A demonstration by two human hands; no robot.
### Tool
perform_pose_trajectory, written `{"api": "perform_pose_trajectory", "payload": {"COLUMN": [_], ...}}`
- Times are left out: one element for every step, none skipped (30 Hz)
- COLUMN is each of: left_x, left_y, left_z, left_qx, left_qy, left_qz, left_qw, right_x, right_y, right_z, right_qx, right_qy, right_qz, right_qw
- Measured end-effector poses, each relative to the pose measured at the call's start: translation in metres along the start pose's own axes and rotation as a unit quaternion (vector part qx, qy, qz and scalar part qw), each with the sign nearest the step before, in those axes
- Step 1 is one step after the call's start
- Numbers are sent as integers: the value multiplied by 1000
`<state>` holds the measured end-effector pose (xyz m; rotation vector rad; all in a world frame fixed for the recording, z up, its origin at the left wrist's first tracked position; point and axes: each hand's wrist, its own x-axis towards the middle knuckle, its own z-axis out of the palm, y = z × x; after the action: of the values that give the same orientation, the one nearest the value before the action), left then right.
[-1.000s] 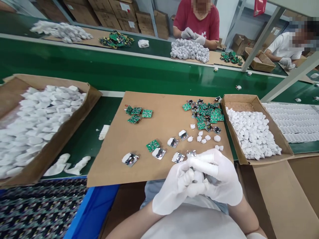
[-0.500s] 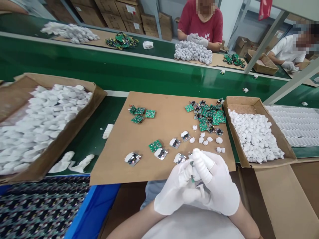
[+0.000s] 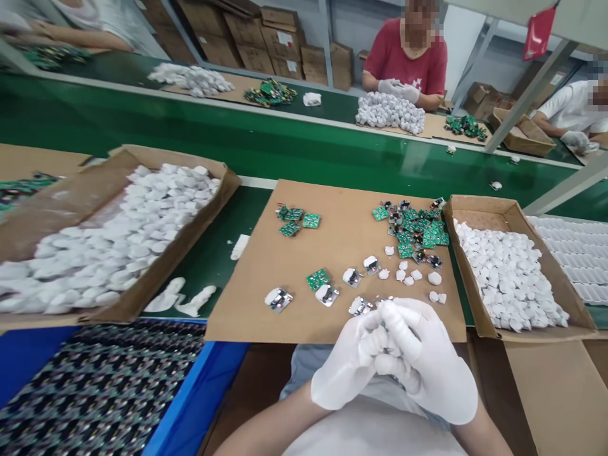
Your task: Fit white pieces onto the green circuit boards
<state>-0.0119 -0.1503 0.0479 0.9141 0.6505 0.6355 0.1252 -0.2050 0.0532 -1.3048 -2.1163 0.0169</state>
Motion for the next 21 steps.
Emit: {"api": "perform_pose_trajectory", "payload": {"left_x": [0, -1, -1, -1, -1, 0, 2, 5, 10, 18, 28, 39, 51, 64, 77, 88, 97, 103, 106, 107, 104], "left_y": [1, 3, 5, 8, 11, 16, 21, 27, 34, 42, 51, 59, 67, 74, 79, 82, 85, 87, 88, 89, 91], "left_z": [-3, -7, -14, -22, -33, -46, -61, -78, -95, -112, -128, -143, -155, -165, -172, -177, -179, -180, -179, -177, -175], "left_qx": [19, 41, 69, 111, 163, 210, 279, 324, 350, 377, 405, 434, 463, 488, 509, 526, 541, 553, 563, 571, 576], "left_qy": [-8, -18, -22, -4, 31, 82, 153, 206, 251, 291, 325, 348, 361, 368, 367, 363, 356, 348, 340, 333, 326], "left_qz": [18, 37, 56, 71, 77, 77, 72, 66, 65, 65, 66, 64, 62, 57, 53, 45, 36, 27, 20, 17, 18], "left_qw": [1000, 998, 996, 991, 983, 971, 945, 921, 900, 877, 852, 828, 807, 790, 777, 768, 761, 757, 753, 751, 750], "right_x": [2, 4, 8, 14, 21, 30, 41, 53, 67, 82, 96, 108, 119, 126, 129, 128, 122, 112, 97, 79, 58], "right_y": [1, 3, 7, 12, 18, 26, 34, 43, 51, 57, 62, 64, 64, 63, 60, 57, 53, 50, 48, 48, 48], "right_z": [-1, -1, 0, 3, 9, 18, 30, 44, 60, 75, 90, 103, 112, 118, 119, 116, 109, 99, 87, 73, 59], "right_qx": [20, 40, 58, 71, 75, 68, 56, 38, 28, 23, 17, 10, 5, -2, -10, -19, -28, -36, -44, -54, -67], "right_qy": [17, 33, 39, 33, 12, -19, -52, -89, -110, -121, -125, -131, -137, -142, -140, -132, -120, -103, -85, -66, -44], "right_qz": [-6, -7, 3, 24, 53, 84, 112, 127, 130, 129, 128, 126, 124, 121, 119, 117, 114, 113, 115, 123, 143], "right_qw": [1000, 999, 998, 997, 996, 994, 991, 987, 985, 984, 984, 983, 983, 982, 983, 984, 986, 988, 989, 989, 986]}}
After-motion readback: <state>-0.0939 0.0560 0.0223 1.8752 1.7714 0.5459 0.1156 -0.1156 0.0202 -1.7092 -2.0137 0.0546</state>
